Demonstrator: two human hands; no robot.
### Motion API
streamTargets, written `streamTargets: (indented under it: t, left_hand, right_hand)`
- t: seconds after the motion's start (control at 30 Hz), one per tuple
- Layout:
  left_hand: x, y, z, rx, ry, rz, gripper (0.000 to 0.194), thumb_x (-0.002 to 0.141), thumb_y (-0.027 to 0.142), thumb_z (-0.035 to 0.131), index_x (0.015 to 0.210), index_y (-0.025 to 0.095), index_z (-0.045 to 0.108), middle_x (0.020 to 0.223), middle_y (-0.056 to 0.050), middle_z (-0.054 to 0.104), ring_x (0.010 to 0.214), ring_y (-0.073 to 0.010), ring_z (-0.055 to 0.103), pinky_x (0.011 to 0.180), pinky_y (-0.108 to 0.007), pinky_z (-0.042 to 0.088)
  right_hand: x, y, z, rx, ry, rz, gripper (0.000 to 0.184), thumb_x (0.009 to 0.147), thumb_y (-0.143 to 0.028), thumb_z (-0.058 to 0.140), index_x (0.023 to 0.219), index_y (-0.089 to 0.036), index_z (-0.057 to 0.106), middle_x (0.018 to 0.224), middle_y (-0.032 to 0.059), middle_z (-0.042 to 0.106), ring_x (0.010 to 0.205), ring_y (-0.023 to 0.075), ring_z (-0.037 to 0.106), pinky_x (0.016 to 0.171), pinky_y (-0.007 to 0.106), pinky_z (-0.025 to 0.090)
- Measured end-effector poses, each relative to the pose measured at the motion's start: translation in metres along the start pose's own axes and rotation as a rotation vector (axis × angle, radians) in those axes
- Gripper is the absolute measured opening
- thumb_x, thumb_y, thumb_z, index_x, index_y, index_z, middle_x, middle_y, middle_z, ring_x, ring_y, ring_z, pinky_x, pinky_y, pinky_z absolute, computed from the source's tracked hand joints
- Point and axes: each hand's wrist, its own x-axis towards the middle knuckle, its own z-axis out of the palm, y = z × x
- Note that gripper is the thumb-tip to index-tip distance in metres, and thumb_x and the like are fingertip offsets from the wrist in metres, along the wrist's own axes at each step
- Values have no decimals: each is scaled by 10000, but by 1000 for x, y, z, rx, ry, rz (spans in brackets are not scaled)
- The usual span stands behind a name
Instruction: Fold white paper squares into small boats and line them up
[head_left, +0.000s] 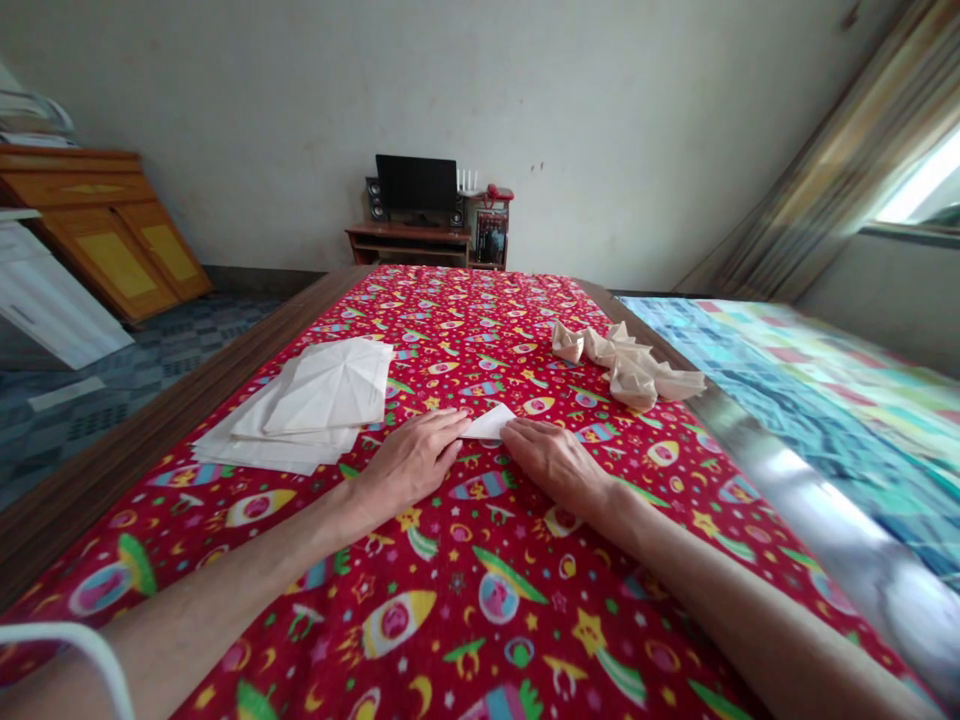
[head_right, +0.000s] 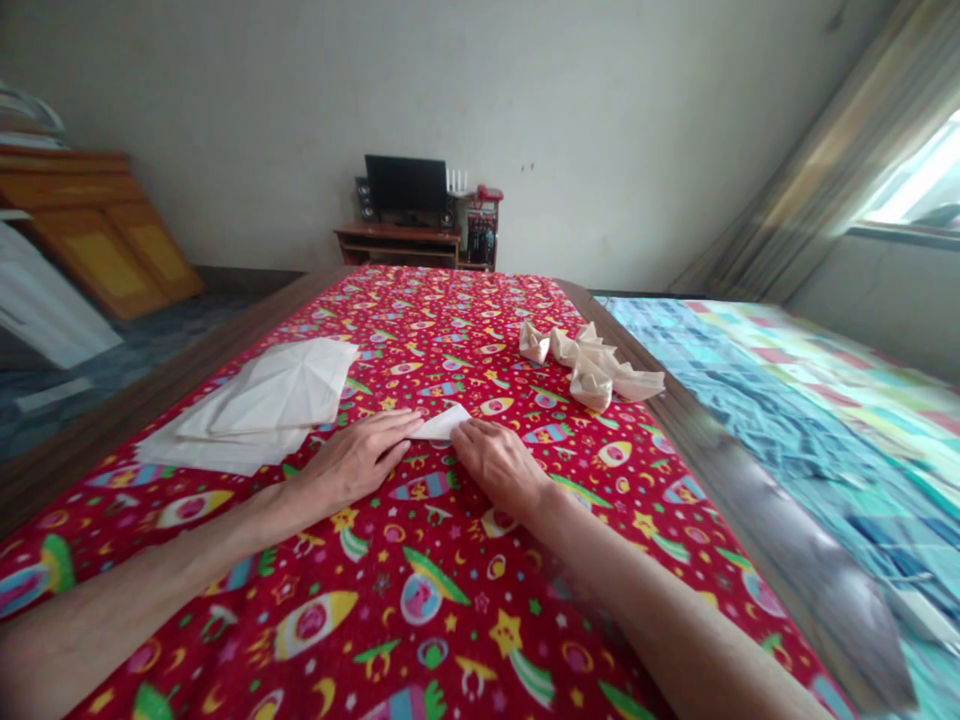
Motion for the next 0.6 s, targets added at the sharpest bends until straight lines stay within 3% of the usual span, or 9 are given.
streamTargets:
  t: [0.13, 0.4, 0.6]
  left_hand:
    - [1, -2, 2, -35, 19, 2, 337, 897, 174, 429, 1186, 122, 597, 1237, -97, 609, 1166, -190, 551, 1028, -375, 448]
    - [3, -6, 6, -67, 51, -22, 322, 901, 176, 427, 1154, 140, 624, 1198, -85, 636, 1128, -186, 581, 1008, -364, 466]
    - [3, -8, 8, -70, 61, -23, 320, 902, 182, 428, 1148, 145, 629, 1189, -80, 642, 1117, -180, 589, 997, -348, 474]
  right_hand:
    - [-1, 2, 4, 35, 29, 35, 213, 946, -145, 351, 882, -143, 554, 854, 81, 631, 797, 159, 594, 712, 254, 475]
    - [-7, 13, 10, 139, 75, 83, 284, 916, -97, 364, 1132, -163, 536, 1049, 116, 657, 981, 175, 622, 825, 294, 504]
    - [-6, 15, 8, 147, 70, 56, 231, 918, -114, 398, 1101, -143, 537, 1072, 129, 644, 1007, 184, 612, 833, 295, 504]
